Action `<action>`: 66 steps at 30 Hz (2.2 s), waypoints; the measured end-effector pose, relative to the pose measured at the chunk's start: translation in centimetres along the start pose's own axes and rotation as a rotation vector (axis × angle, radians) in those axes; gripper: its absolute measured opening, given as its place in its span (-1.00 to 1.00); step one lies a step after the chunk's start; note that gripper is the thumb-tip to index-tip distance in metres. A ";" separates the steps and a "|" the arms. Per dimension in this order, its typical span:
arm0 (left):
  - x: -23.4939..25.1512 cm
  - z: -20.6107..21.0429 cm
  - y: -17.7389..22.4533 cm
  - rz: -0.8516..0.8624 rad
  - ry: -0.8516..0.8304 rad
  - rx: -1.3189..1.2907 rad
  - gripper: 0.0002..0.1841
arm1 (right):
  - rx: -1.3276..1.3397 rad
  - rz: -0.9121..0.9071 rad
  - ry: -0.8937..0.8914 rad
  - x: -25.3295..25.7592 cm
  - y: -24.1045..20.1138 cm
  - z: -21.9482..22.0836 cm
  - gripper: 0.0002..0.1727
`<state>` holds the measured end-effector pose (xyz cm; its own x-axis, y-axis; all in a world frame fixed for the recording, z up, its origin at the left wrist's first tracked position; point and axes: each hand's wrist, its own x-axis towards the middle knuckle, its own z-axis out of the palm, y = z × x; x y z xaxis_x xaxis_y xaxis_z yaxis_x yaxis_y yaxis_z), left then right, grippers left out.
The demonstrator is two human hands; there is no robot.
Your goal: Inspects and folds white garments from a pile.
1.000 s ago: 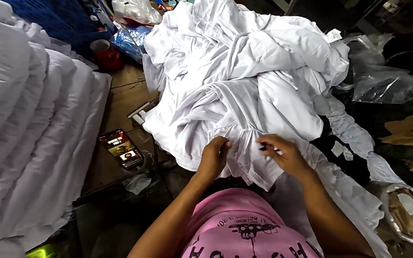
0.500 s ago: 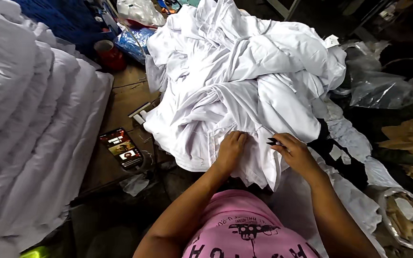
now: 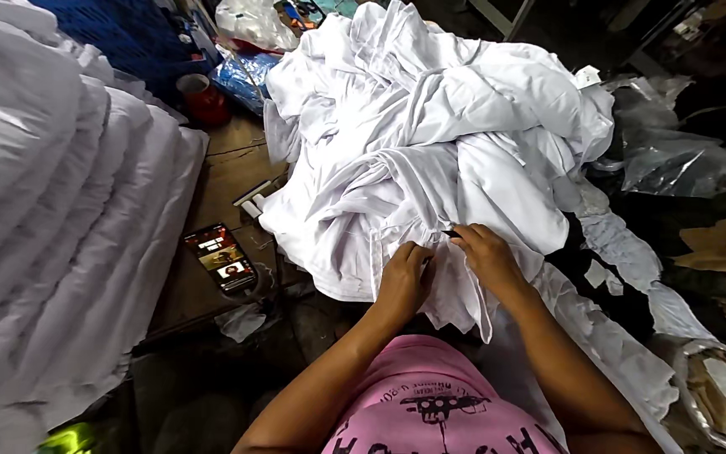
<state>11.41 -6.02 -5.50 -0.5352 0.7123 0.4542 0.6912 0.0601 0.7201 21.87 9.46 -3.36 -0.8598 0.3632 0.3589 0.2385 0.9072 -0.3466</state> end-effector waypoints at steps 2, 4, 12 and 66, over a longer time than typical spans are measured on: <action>1.0 0.7 -0.4 -0.043 -0.012 0.058 -0.66 | 0.047 0.023 -0.015 0.0 0.1 -0.3 -0.76; 1.6 2.1 -1.7 0.002 0.011 0.100 -0.70 | 0.060 0.023 -0.023 -0.3 0.2 -0.2 -0.76; 0.4 0.7 -0.5 0.006 0.024 -0.065 -0.85 | -0.022 -0.044 -0.040 -0.9 -0.4 0.0 -0.72; 1.9 -0.7 -0.8 -0.186 0.038 -0.257 -0.84 | -0.156 -0.078 -0.033 1.2 -2.2 -0.6 -0.76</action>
<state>9.52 -5.21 -4.86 -0.6618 0.6789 0.3180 0.4369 0.0045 0.8995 20.62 8.00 -1.62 -0.8922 0.2855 0.3501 0.2355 0.9553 -0.1790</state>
